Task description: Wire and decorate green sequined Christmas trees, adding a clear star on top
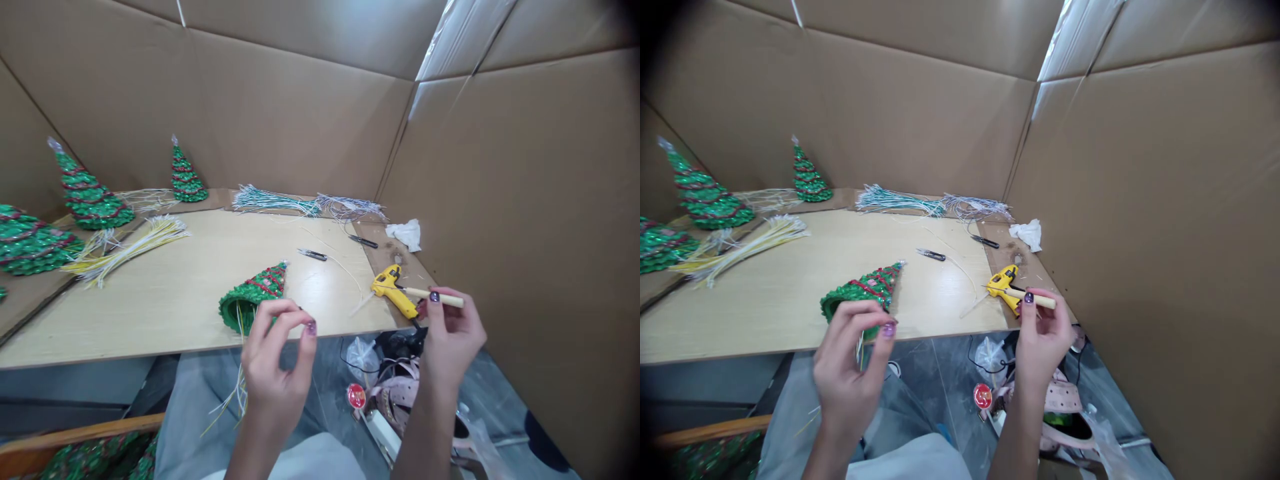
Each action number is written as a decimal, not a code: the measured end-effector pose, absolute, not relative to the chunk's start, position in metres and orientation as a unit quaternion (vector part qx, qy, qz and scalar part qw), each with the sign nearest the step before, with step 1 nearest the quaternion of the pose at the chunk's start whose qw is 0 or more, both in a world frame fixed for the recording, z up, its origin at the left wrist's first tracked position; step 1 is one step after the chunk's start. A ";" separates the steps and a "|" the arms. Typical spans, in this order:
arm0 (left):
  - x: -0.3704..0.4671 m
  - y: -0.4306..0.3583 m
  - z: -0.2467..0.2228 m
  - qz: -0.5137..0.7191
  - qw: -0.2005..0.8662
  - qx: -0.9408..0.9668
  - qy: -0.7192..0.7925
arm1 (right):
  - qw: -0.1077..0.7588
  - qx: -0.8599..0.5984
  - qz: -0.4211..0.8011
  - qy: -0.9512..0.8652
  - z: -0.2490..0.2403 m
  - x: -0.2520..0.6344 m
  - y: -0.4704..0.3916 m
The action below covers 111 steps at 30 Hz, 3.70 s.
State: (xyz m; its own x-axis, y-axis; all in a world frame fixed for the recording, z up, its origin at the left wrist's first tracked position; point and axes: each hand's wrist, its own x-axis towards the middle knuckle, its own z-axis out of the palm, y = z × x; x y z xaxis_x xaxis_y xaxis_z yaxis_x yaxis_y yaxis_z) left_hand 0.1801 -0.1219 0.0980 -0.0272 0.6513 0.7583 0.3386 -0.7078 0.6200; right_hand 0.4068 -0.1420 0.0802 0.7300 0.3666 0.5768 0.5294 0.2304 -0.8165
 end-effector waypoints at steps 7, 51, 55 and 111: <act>0.199 -0.119 0.085 0.411 0.125 0.853 0.296 | 0.771 -0.551 -0.027 -0.319 0.092 0.402 -0.149; 0.108 -0.067 0.065 0.419 0.072 0.774 0.470 | 0.631 -0.386 0.295 -0.605 0.055 0.265 -0.092; 0.110 -0.063 0.062 0.419 0.083 0.774 0.468 | 0.632 -0.368 0.291 -0.616 0.048 0.249 -0.089; 0.119 -0.067 0.057 0.402 0.096 0.776 0.476 | 0.782 -0.434 0.256 -0.368 0.069 0.331 -0.104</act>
